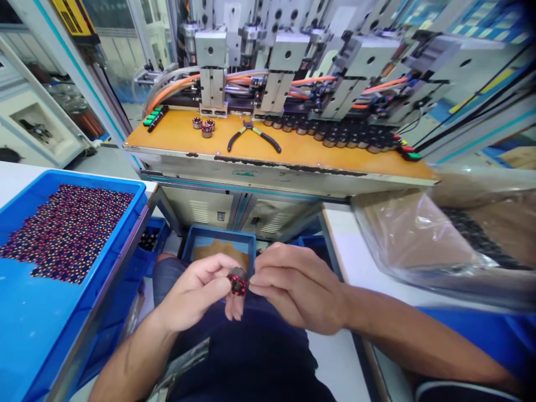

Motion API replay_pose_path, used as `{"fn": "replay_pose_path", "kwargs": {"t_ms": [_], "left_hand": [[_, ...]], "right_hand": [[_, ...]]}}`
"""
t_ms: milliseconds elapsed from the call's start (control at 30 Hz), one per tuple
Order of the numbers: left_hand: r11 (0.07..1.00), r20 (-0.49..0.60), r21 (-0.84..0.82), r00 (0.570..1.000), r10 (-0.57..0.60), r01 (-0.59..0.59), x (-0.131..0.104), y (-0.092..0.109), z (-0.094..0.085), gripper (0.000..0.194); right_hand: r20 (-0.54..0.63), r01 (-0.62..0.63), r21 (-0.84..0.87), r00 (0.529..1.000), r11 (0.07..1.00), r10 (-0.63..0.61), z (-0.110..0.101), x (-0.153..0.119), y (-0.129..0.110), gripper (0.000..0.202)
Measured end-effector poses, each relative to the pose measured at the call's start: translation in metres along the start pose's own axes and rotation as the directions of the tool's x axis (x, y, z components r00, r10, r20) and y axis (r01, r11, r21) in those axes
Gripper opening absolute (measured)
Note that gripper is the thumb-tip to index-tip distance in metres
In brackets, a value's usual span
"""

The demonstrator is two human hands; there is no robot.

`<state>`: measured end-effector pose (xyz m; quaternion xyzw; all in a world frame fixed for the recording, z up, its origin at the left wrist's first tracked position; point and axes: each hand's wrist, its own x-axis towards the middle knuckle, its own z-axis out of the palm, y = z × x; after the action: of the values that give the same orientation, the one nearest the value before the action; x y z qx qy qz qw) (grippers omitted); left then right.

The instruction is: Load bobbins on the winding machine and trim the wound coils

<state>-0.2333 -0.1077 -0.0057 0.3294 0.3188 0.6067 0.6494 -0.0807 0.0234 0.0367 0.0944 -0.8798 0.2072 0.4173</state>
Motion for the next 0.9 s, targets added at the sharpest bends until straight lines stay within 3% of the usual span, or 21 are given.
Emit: {"fn": "replay_pose_path", "kwargs": {"t_ms": [133,333,500,600,667,767,900], "left_hand": [[0.974,-0.105,0.165,0.979,0.175,-0.157,-0.002,0.001,0.005,0.019],[0.863,-0.165,0.312,0.872,0.46,-0.397,-0.001,0.0,0.009,0.021],[0.763,-0.177,0.439,0.788,0.59,-0.474,0.001,-0.001,0.008,0.027],[0.729,-0.19,0.475,0.752,0.632,-0.493,0.003,-0.002,0.008,0.033],[0.713,-0.192,0.5,0.74,0.644,-0.491,0.004,-0.003,0.006,0.035],[0.705,-0.173,0.526,0.751,0.637,-0.477,0.004,-0.005,0.001,0.031],[0.713,-0.133,0.499,0.769,0.625,-0.493,0.004,-0.004,-0.004,0.029]], "right_hand": [[-0.063,-0.081,-0.04,0.995,0.996,0.078,0.003,-0.002,-0.003,0.008],[-0.122,-0.222,0.039,0.967,0.974,0.225,0.011,-0.002,-0.005,0.009],[-0.174,-0.287,0.087,0.938,0.954,0.299,0.017,-0.003,-0.009,0.008],[-0.212,-0.387,0.204,0.879,0.899,0.427,0.021,-0.003,-0.017,0.009],[-0.183,-0.487,0.35,0.802,0.8,0.568,0.023,-0.002,-0.022,0.011],[0.003,-0.6,0.579,0.678,0.552,0.735,0.024,0.0,-0.027,0.016],[0.305,-0.659,0.732,0.542,0.171,0.783,0.025,0.0,-0.025,0.021]]}}
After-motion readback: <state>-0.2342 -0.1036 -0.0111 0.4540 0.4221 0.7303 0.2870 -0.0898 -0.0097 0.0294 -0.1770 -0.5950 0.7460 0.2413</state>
